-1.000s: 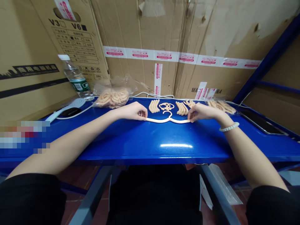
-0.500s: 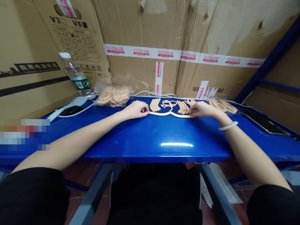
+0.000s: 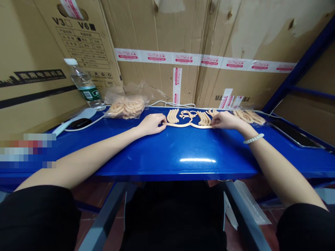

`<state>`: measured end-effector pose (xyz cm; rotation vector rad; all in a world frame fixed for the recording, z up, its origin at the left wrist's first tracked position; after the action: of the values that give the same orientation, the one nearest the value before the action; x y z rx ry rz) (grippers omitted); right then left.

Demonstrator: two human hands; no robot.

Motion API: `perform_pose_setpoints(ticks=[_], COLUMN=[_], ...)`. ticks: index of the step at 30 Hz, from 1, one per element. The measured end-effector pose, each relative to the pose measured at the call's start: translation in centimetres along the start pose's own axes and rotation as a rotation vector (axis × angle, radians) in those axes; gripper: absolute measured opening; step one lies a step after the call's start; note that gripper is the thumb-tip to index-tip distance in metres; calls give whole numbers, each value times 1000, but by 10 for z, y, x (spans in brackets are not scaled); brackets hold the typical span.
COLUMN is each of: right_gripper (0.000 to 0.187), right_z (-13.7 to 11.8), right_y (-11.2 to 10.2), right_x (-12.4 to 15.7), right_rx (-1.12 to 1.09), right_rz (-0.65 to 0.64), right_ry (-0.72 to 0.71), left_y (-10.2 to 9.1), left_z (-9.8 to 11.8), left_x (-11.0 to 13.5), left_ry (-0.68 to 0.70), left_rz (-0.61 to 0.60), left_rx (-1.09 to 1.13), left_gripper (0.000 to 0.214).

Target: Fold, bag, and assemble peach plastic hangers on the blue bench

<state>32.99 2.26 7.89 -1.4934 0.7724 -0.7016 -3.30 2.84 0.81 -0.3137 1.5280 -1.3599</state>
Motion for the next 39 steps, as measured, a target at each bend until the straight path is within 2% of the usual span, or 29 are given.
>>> perform_pose_setpoints(ticks=[14,28,39], right_gripper=[13,14,15], right_z=[-12,1,-1], right_y=[9,10,3], right_x=[-6,-6,-2], right_rx=[203,159,134], right_rz=[32,26,-14], right_ry=[149,68,93], left_y=[1,-1,1], left_z=[2,5,6], left_x=[1,2,2], left_ry=[-31,-30,-32], left_rz=[-4,4,11], left_rx=[-2,-34,-84], left_gripper=[16,17,29])
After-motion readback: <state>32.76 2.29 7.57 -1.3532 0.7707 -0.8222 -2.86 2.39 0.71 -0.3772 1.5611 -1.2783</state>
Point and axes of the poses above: each hand's wrist, its own x-axis away from the middle knuckle, its own y-axis out of the palm, z = x × y, the point moved 1 cm from there along -x, towards the middle knuckle, and after that the axes turned 12 degrees about -y, right-handed, at the moved point
